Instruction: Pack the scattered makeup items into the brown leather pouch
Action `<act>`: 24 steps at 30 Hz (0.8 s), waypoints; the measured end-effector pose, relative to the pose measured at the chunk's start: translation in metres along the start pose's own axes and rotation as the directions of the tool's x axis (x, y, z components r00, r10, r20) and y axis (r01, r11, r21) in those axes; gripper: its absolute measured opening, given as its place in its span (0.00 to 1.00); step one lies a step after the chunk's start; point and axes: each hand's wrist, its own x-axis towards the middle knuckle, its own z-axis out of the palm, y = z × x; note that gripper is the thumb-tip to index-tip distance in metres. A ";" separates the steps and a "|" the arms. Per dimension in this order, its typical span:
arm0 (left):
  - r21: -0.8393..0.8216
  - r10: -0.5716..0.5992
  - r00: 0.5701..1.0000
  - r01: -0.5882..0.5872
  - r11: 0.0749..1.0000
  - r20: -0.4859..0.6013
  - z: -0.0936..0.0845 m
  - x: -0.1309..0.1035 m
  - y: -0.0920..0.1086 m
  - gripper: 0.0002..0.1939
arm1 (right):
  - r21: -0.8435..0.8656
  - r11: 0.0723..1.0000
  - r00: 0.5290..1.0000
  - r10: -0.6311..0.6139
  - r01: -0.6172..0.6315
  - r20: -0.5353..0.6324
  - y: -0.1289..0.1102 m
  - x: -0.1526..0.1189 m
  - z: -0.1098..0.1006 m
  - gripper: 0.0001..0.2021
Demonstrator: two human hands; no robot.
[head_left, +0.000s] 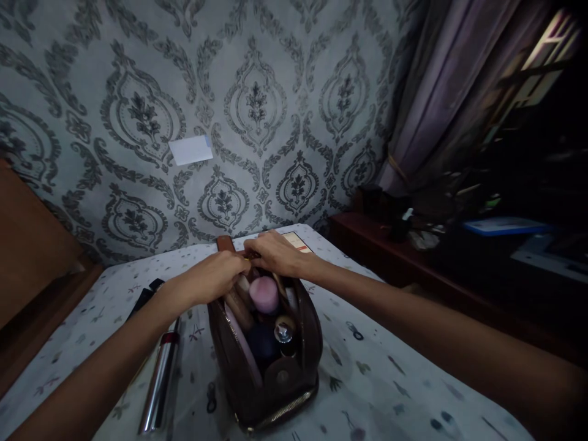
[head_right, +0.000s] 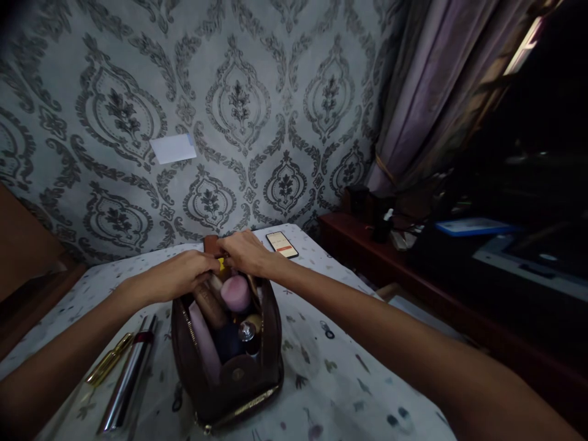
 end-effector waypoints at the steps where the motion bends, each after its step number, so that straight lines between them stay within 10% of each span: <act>1: -0.002 0.002 1.000 -0.002 1.000 0.001 0.000 0.000 0.000 0.12 | -0.007 1.000 1.000 0.002 -0.002 -0.002 -0.001 0.001 0.000 0.12; 24: 0.000 -0.007 1.000 0.007 1.000 -0.011 0.001 0.002 0.004 0.14 | -0.015 0.985 0.962 -0.166 0.173 0.217 0.004 0.010 0.011 0.11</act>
